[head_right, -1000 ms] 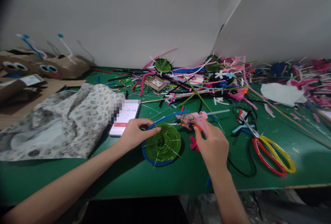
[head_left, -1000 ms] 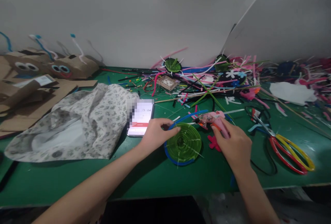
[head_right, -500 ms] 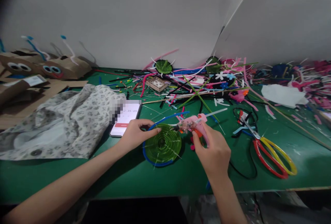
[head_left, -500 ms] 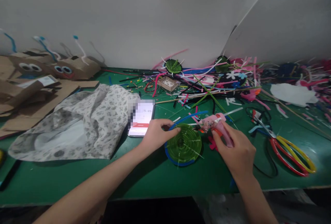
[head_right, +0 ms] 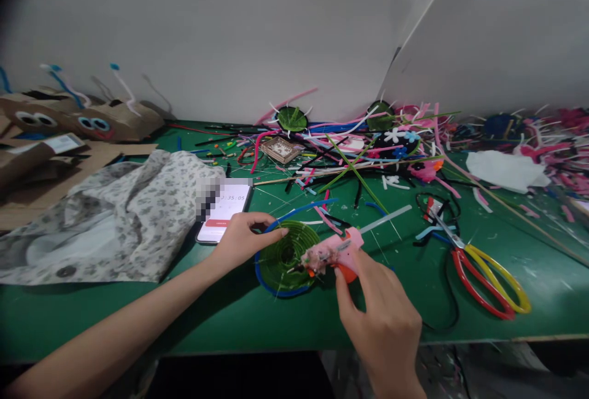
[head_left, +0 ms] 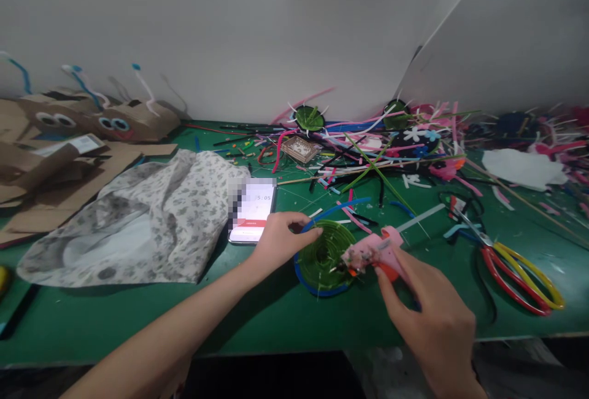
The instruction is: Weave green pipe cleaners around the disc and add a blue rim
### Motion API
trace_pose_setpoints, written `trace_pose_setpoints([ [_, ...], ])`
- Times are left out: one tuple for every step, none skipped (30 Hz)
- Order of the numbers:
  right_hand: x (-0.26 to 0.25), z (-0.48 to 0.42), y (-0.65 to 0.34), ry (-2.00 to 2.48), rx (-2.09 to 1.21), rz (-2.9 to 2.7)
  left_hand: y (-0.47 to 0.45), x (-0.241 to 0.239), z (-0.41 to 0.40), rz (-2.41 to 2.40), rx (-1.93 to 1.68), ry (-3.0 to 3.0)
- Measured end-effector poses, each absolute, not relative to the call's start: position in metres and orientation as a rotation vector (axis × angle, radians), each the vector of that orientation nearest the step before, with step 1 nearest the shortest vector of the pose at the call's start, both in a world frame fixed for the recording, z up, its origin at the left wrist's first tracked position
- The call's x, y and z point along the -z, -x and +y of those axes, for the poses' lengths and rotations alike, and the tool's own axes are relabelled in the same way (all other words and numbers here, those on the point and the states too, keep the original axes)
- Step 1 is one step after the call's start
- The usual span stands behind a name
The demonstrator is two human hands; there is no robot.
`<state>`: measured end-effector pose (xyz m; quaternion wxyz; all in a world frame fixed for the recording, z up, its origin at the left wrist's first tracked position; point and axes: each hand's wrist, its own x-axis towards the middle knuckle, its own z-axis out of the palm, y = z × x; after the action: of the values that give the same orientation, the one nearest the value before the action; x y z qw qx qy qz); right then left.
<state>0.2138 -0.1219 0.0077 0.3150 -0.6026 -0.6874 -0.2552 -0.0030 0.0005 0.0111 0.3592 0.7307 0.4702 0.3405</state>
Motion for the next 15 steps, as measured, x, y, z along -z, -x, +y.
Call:
trace_pose_setpoints([
  [-0.009, -0.126, -0.214, 1.580, 0.664, -1.812, 0.003, -0.011, 0.000, 1.210, -0.878, -1.883],
  [-0.011, -0.129, -0.215, 1.583, 0.664, -1.806, 0.003, -0.011, 0.000, 1.208, -0.877, -1.879],
  [-0.012, -0.131, -0.216, 1.592, 0.669, -1.796, 0.003, -0.011, 0.000, 1.207, -0.878, -1.875],
  [-0.014, -0.132, -0.218, 1.604, 0.678, -1.782, 0.003, -0.012, 0.000, 1.207, -0.879, -1.872],
  [-0.016, -0.132, -0.219, 1.618, 0.690, -1.767, 0.003, -0.012, 0.000, 1.207, -0.879, -1.874],
  [-0.018, -0.132, -0.220, 1.628, 0.700, -1.754, 0.003, -0.011, 0.001, 1.208, -0.877, -1.878],
  [-0.020, -0.133, -0.220, 1.629, 0.701, -1.747, 0.004, -0.011, 0.001, 1.210, -0.875, -1.882],
  [-0.021, -0.133, -0.220, 1.623, 0.688, -1.750, 0.004, -0.011, 0.001, 1.213, -0.875, -1.885],
  [-0.021, -0.133, -0.220, 1.610, 0.664, -1.755, 0.004, -0.011, 0.001, 1.215, -0.873, -1.887],
  [-0.020, -0.132, -0.220, 1.599, 0.634, -1.760, 0.004, -0.011, 0.001, 1.216, -0.871, -1.888],
  [-0.019, -0.132, -0.222, 1.599, 0.609, -1.755, 0.004, -0.011, 0.001, 1.215, -0.869, -1.886],
  [-0.016, -0.130, -0.224, 1.617, 0.606, -1.734, 0.004, -0.011, 0.000, 1.215, -0.867, -1.882],
  [-0.013, -0.127, -0.228, 1.658, 0.636, -1.689, 0.004, -0.011, 0.000, 1.213, -0.866, -1.880],
  [-0.010, -0.123, -0.233, 1.721, 0.688, -1.629, 0.004, -0.012, 0.000, 1.208, -0.863, -1.879],
  [-0.007, -0.118, -0.239, 1.792, 0.756, -1.564, 0.004, -0.012, 0.000, 1.205, -0.863, -1.876],
])
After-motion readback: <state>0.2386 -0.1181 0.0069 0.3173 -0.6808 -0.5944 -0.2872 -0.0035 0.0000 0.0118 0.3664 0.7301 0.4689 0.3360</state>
